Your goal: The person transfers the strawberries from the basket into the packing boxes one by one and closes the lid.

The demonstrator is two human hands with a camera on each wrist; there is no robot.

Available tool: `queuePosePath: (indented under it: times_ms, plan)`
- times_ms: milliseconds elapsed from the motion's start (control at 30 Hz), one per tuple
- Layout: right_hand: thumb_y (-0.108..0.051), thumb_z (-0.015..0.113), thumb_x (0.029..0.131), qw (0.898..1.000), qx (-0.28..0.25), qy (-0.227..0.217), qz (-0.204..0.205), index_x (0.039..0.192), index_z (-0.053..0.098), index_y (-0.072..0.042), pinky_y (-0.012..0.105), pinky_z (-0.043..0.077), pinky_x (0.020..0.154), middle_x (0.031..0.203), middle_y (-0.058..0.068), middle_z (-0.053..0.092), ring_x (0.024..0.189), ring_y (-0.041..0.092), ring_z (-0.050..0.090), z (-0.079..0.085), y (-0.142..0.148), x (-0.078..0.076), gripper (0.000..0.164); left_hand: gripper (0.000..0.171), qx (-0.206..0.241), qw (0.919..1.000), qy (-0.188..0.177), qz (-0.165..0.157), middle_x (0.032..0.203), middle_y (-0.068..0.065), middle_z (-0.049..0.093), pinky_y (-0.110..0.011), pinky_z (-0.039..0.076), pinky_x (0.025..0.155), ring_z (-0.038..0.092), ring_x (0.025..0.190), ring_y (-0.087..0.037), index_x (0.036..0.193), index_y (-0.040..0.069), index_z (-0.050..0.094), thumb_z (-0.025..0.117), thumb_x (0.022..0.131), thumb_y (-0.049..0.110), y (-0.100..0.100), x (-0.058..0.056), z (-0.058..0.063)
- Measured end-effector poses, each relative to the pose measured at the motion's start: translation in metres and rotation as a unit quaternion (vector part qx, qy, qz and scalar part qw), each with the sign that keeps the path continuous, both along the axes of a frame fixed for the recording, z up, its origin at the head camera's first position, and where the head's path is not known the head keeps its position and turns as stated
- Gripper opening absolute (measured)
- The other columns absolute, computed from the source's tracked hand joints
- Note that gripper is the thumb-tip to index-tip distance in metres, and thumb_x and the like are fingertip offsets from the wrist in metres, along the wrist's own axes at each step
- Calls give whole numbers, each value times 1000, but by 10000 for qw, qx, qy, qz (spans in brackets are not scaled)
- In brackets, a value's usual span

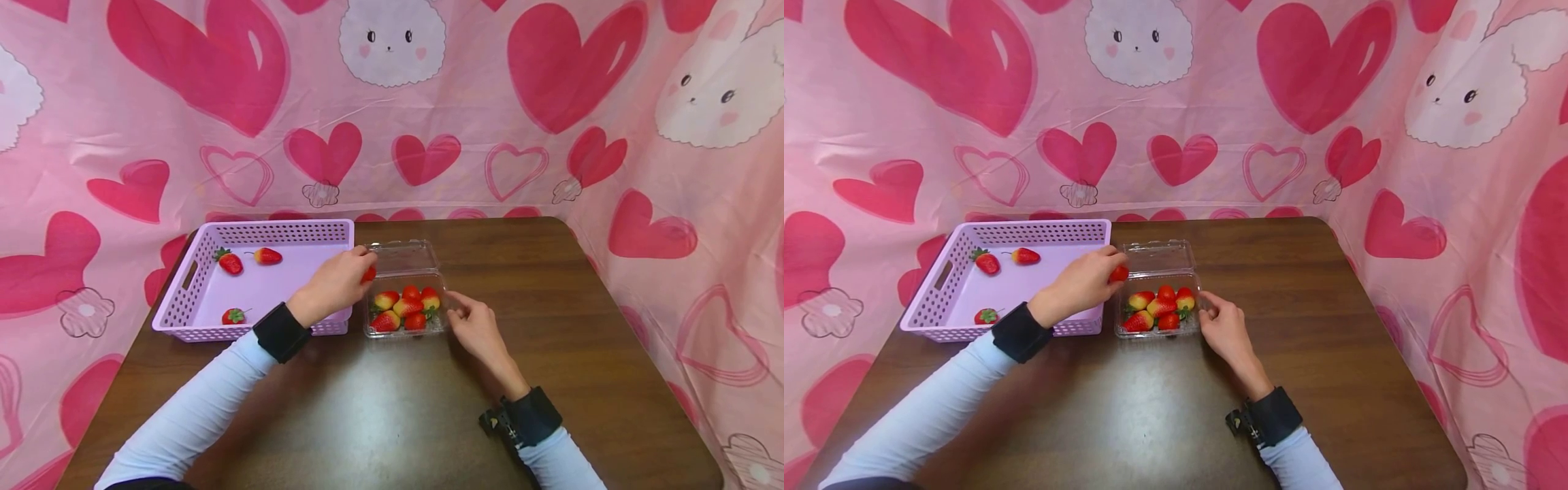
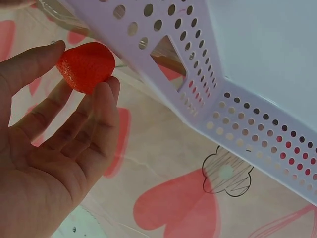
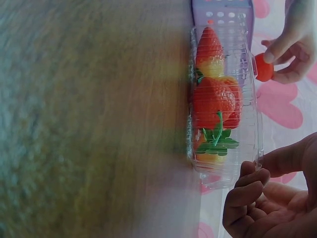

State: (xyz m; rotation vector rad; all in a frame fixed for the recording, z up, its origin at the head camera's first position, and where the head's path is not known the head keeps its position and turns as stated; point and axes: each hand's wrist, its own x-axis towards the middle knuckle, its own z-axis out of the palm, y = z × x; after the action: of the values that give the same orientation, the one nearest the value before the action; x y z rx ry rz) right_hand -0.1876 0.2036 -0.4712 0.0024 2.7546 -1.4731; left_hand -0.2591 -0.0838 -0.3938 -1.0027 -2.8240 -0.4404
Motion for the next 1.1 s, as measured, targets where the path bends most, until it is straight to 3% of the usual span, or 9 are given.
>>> queuePosePath:
  times_ms: [333,600,1100]
  plan:
    - [-7,64,100,10000,4,6,0,141,66,-5,30,42,56,74,6,54,60,22,48,0,0,0,41,38,-122,9997,-195,-21,109,-16,67,-46,61,84,70,94,-32,120,1,70,85,88,13,9,6,-1]
    - [-7,64,100,10000,43,67,-1,140,66,-5,30,41,55,75,6,54,60,21,48,0,1,0,41,38,-198,9990,-371,-128,103,-14,66,-43,61,81,69,90,-29,118,1,71,87,86,14,17,10,-9]
    - [-8,63,100,10000,32,17,32,141,65,-5,30,43,55,74,6,56,59,21,49,0,2,0,41,38,-361,9970,-616,-305,105,-13,67,-42,61,87,69,94,-27,121,2,72,86,88,14,24,17,-17]
